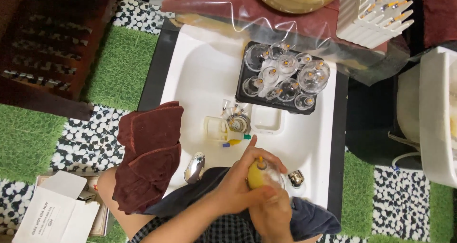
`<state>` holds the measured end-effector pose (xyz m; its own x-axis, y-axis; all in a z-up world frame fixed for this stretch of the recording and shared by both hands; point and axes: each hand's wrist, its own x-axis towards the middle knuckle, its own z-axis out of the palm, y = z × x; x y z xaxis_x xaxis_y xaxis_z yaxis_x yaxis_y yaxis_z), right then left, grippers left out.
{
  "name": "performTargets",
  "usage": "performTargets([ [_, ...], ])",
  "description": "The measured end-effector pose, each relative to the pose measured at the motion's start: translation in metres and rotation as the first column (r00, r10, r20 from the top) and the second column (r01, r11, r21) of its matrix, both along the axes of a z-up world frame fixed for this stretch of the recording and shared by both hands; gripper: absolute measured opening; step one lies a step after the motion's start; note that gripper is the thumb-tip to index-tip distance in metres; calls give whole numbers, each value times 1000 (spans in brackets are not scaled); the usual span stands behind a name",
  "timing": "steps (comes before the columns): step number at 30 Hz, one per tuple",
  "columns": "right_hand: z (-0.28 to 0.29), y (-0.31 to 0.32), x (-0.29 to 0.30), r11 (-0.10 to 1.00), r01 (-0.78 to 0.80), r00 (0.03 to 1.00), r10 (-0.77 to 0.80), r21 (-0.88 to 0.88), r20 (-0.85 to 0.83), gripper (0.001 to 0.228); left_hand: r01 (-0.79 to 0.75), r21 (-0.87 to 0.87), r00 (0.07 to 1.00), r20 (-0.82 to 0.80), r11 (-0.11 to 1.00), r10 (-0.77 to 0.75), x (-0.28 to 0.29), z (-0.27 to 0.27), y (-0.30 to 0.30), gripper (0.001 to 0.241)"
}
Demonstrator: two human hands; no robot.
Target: The person scrubs small glass cups with a yellow sponge in a white sink. They rinse the cups under running water and place them into a black tray. The person repeats this process for several cups, handling them one at a time.
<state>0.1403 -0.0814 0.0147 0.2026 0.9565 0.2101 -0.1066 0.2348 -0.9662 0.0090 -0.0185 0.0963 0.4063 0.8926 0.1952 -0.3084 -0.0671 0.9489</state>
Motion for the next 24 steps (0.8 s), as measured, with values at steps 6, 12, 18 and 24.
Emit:
performTargets([
  [6, 8, -12, 8, 908, -418, 194, 101, 11, -976, 60, 433, 234, 901, -97, 870, -423, -26, -20, 37, 44],
  [12, -45, -37, 53, 961, 243, 722, -90, -129, 686, 50, 227, -50, 973, 44, 973, -225, -12, -13, 3, 89],
  [18, -2, -21, 15, 986, -158, 704, 72, -56, -707, 33, 75, 115, 997, -23, 990, -73, -3, -2, 1, 44],
  [24, 22, -7, 21, 900, -424, 541, 164, -99, -825, 65, 530, 95, 828, -274, 843, -489, -19, 0, 25, 59],
])
